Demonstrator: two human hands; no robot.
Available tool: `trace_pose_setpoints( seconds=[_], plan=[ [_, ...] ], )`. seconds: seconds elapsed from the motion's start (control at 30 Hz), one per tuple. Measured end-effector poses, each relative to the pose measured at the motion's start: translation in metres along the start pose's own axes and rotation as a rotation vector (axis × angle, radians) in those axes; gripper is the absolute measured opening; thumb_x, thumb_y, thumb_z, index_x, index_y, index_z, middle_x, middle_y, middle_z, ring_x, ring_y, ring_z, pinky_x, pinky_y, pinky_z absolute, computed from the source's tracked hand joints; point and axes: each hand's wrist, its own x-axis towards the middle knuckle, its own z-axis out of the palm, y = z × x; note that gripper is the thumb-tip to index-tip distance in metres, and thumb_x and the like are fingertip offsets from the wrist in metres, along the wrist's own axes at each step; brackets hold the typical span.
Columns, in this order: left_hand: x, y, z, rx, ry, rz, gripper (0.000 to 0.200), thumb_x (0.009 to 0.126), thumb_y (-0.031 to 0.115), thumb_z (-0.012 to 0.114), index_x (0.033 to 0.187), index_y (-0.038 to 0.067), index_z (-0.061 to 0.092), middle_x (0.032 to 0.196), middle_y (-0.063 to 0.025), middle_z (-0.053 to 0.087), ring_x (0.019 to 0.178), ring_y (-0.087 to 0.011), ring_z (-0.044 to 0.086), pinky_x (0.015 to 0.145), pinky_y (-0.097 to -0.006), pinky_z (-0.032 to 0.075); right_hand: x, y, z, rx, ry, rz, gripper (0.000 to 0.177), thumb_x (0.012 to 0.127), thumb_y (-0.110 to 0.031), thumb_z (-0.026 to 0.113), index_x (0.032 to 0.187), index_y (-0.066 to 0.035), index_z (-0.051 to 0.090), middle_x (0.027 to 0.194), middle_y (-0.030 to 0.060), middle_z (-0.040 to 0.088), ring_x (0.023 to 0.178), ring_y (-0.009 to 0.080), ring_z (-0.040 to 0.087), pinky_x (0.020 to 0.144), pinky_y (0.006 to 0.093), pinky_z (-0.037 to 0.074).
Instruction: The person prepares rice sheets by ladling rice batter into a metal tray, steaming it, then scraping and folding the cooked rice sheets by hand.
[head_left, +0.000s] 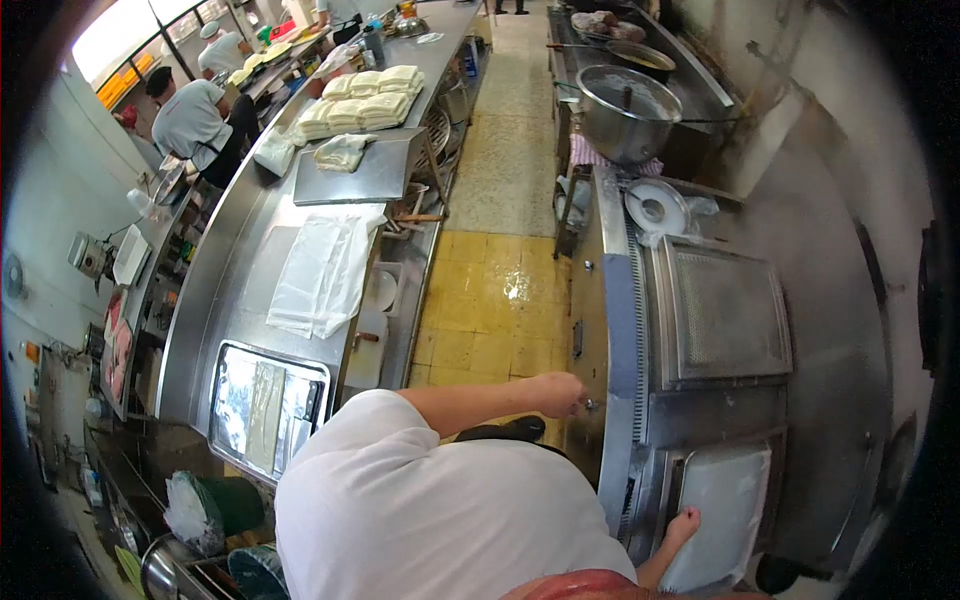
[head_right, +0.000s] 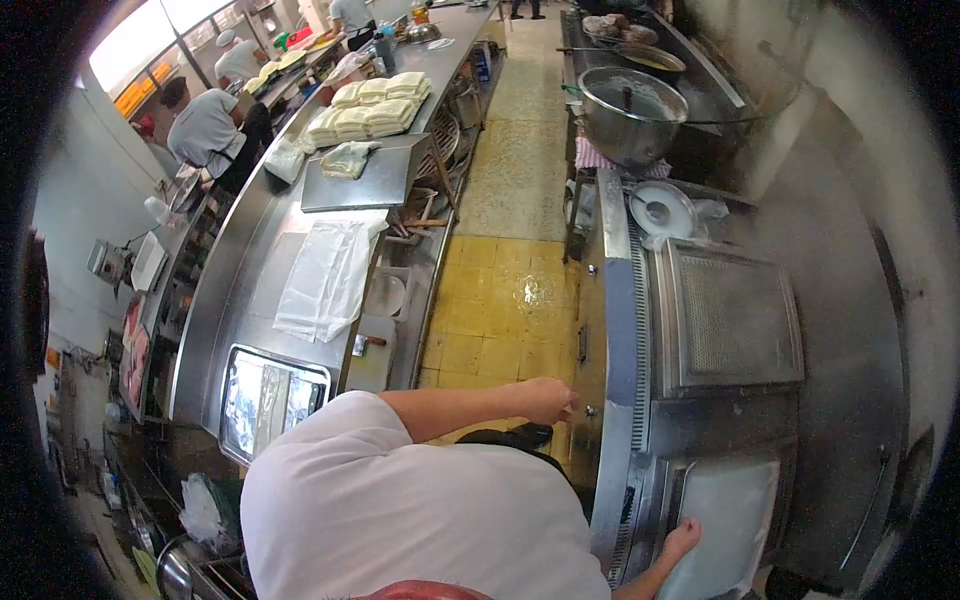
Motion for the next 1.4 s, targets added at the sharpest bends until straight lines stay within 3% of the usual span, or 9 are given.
trace_pose_setpoints(
  seconds=[0.23,0.27,0.57,0.8,0.9,0.97,1.07,1.3,1.4],
  plan=[
    [0.073,0.079,0.043,-0.016,-0.039,0.360,0.022,0.086,0.022,0.069,0.100,0.005,0.072,0.097,-0.0212,0.071,0.095,-0.0409,0.068,0.083,-0.0496,0.054,-0.027,-0.035,-0.018,-0.070,0.035,0.083,0.040,0.099,-0.030,0.056,0.090,0.008,0.064,0.088,0.0288,0.064,0.078,0.0440,0.058,0.076,0.0507,0.045],
    [0.088,0.089,0.053,-0.044,-0.052,0.432,0.021,0.086,0.021,0.069,0.099,0.005,0.071,0.098,-0.0211,0.071,0.096,-0.0409,0.067,0.083,-0.0497,0.053,-0.031,-0.006,-0.006,-0.140,0.125,-0.098,0.036,0.099,-0.027,0.058,0.089,0.006,0.064,0.085,0.0264,0.063,0.077,0.0441,0.057,0.072,0.0502,0.045],
    [0.166,0.203,0.090,-0.011,-0.276,0.619,0.024,0.089,0.019,0.069,0.106,0.003,0.070,0.111,-0.0189,0.069,0.106,-0.0391,0.064,0.095,-0.0454,0.051,-0.108,-0.057,-0.069,-0.076,0.264,0.101,0.023,0.094,-0.022,0.061,0.087,0.000,0.067,0.094,0.0201,0.062,0.094,0.0414,0.059,0.084,0.0513,0.047],
    [0.243,0.235,0.165,0.266,0.115,0.904,0.026,0.081,0.006,0.067,0.107,0.004,0.069,0.119,-0.0176,0.066,0.113,-0.0363,0.062,0.101,-0.0455,0.049,-0.107,-0.003,-0.127,-0.308,0.426,0.160,0.012,0.084,-0.010,0.065,0.093,-0.003,0.068,0.099,0.0190,0.064,0.099,0.0379,0.061,0.092,0.0449,0.049],
    [0.271,0.244,0.178,0.473,0.159,0.854,0.030,0.086,0.010,0.060,0.114,0.007,0.068,0.123,-0.0143,0.066,0.117,-0.0334,0.061,0.103,-0.0457,0.049,-0.100,0.024,-0.132,-0.650,0.455,0.172,0.018,0.081,-0.009,0.063,0.098,-0.004,0.069,0.106,0.0207,0.066,0.107,0.0374,0.061,0.098,0.0436,0.049],
    [0.294,0.243,0.186,0.667,-0.196,0.630,0.029,0.085,0.014,0.059,0.111,0.008,0.070,0.121,-0.0134,0.068,0.113,-0.0315,0.064,0.099,-0.0435,0.052,-0.092,0.040,-0.135,-0.510,0.100,0.311,0.022,0.081,-0.011,0.061,0.099,-0.005,0.070,0.109,0.0218,0.068,0.110,0.0378,0.063,0.098,0.0451,0.051],
    [0.297,0.238,0.185,0.801,-0.242,0.636,0.028,0.082,0.020,0.062,0.106,0.010,0.072,0.114,-0.0125,0.071,0.108,-0.0306,0.067,0.095,-0.0429,0.054,-0.091,0.034,-0.141,-0.445,-0.088,0.390,0.024,0.082,-0.013,0.059,0.101,-0.006,0.071,0.106,0.0214,0.069,0.105,0.0371,0.066,0.094,0.0473,0.053],
    [0.258,0.257,0.136,0.644,-0.522,0.439,0.027,0.077,0.017,0.066,0.102,0.008,0.073,0.110,-0.0143,0.071,0.107,-0.0320,0.067,0.093,-0.0441,0.054,-0.100,0.002,-0.165,-0.285,-0.242,0.548,0.023,0.081,-0.012,0.059,0.099,-0.006,0.072,0.102,0.0209,0.070,0.103,0.0365,0.068,0.091,0.0491,0.054],
    [0.273,0.249,0.155,0.459,-0.063,0.799,0.024,0.076,0.013,0.067,0.099,0.007,0.073,0.108,-0.0152,0.071,0.107,-0.0325,0.067,0.093,-0.0440,0.054,-0.088,0.023,-0.158,-0.434,0.281,0.250,0.021,0.082,-0.011,0.057,0.094,-0.001,0.072,0.105,0.0229,0.069,0.101,0.0412,0.066,0.090,0.0499,0.053]
  ],
)
